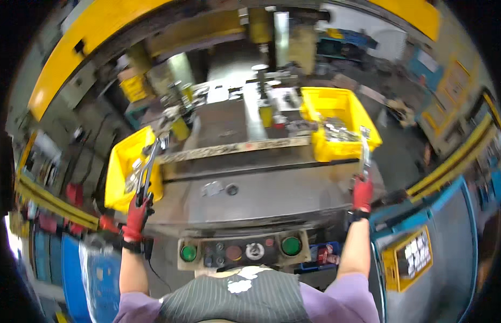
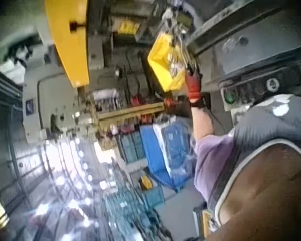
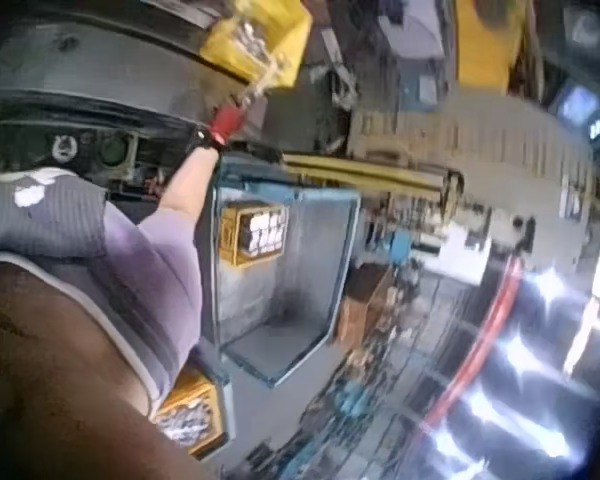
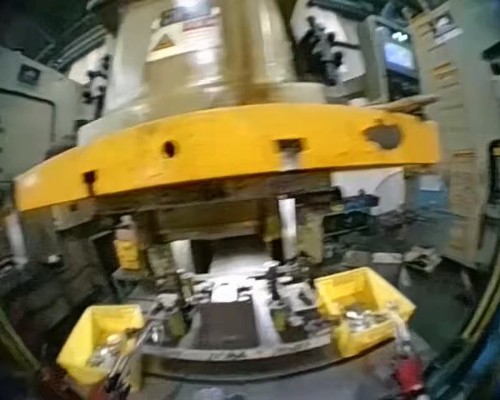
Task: Operating a large press machine to stamp or process small metal components using handheld tongs.
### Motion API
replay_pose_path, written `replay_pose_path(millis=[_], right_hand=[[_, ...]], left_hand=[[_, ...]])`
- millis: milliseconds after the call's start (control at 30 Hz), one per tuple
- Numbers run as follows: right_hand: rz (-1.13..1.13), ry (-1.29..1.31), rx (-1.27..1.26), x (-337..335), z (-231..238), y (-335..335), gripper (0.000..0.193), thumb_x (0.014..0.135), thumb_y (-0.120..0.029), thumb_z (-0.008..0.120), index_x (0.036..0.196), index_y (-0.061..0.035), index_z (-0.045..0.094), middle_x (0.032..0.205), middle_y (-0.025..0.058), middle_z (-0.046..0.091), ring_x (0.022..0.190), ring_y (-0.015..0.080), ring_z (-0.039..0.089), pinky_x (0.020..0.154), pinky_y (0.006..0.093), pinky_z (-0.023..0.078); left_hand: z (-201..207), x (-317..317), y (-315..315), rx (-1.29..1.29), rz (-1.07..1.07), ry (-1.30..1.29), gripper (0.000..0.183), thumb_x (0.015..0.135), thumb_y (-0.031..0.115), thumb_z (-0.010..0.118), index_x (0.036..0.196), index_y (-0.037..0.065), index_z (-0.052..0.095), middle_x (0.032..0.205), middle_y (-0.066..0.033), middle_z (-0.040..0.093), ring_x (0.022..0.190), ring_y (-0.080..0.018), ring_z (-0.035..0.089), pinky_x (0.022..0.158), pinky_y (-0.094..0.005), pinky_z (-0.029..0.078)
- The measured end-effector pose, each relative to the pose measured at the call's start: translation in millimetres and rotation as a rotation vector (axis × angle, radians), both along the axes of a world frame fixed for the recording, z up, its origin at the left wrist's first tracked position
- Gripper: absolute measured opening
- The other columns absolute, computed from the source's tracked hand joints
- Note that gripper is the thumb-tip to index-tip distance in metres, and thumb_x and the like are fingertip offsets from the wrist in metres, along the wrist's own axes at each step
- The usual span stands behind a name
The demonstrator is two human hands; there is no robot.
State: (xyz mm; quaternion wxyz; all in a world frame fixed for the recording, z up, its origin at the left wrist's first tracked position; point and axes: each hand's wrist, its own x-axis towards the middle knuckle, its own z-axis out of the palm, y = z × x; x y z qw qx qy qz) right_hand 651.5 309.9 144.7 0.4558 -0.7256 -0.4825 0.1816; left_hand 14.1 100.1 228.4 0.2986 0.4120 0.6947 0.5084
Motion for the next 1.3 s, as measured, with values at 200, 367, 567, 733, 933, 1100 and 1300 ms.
replay_pose_path(millis=[200,367,567,733,933,1100,1300], right_hand=[[0.089,0.296,0.212,-22.7,37.4,-6.6,0.015,0.085,-0.022,0.048,0.091,-0.0097,0.056,0.061,0.0,0.055,0.042,0.0061,0.045,0.035,0.0202,0.033],[0.046,0.171,0.098,-35.8,32.6,16.9,0.02,0.086,-0.022,0.046,0.1,-0.0101,0.053,0.062,0.0008,0.056,0.039,0.0075,0.045,0.032,0.0218,0.033],[0.074,0.395,0.137,-34.3,53.2,1.3,0.02,0.086,-0.021,0.046,0.101,-0.0097,0.052,0.067,0.0003,0.057,0.042,0.0081,0.048,0.032,0.0225,0.036],[0.072,0.33,0.181,-54.2,65.7,-9.9,0.021,0.085,-0.018,0.048,0.104,-0.0096,0.051,0.071,-0.0008,0.058,0.047,0.0075,0.052,0.033,0.0215,0.036],[0.034,0.112,0.153,-14.9,32.7,7.3,0.023,0.082,-0.016,0.051,0.104,-0.0095,0.052,0.063,0.0026,0.055,0.047,0.0104,0.052,0.036,0.0273,0.037],[0.073,0.375,0.238,-12.7,53.8,8.3,0.019,0.087,-0.022,0.044,0.101,-0.0104,0.052,0.06,0.0015,0.052,0.039,0.0097,0.047,0.033,0.0241,0.035],[0.155,0.515,0.097,-38.1,50.5,-24.5,0.03,0.088,-0.03,0.043,0.11,-0.0103,0.047,0.081,0.0034,0.058,0.049,0.0075,0.05,0.036,0.0201,0.036]], left_hand=[[-17.0,-83.8,-59.6,0.236,0.37,0.86,0.023,0.08,0.016,0.057,0.094,0.0,0.051,0.075,-0.0059,0.052,0.067,-0.0143,0.05,0.063,-0.0281,0.042],[-79.2,-140.3,-104.9,0.086,0.386,0.528,0.024,0.08,0.013,0.055,0.099,0.0,0.051,0.078,-0.0055,0.052,0.068,-0.0133,0.047,0.062,-0.0276,0.04],[-74.0,-103.1,-79.9,0.033,0.269,0.14,0.021,0.081,0.011,0.054,0.1,0.002,0.051,0.075,-0.0021,0.052,0.064,-0.0098,0.047,0.058,-0.0238,0.04],[-87.9,-118.0,-89.3,0.074,0.283,-0.131,0.021,0.083,0.01,0.052,0.102,0.003,0.05,0.076,-0.0008,0.052,0.061,-0.0074,0.05,0.048,-0.0209,0.041],[-57.4,-71.6,-63.7,0.067,0.252,-0.081,0.017,0.083,0.009,0.052,0.099,0.006,0.051,0.076,0.0012,0.05,0.06,-0.0067,0.048,0.047,-0.0213,0.042],[-55.1,-62.3,-64.3,0.019,0.163,0.004,0.021,0.086,0.016,0.048,0.105,0.007,0.052,0.071,0.0038,0.05,0.055,-0.0046,0.046,0.047,-0.0191,0.041],[-69.1,-77.1,-79.1,0.122,0.312,0.4,0.021,0.08,0.011,0.054,0.099,0.001,0.054,0.083,-0.006,0.057,0.074,-0.0145,0.053,0.068,-0.028,0.043]])
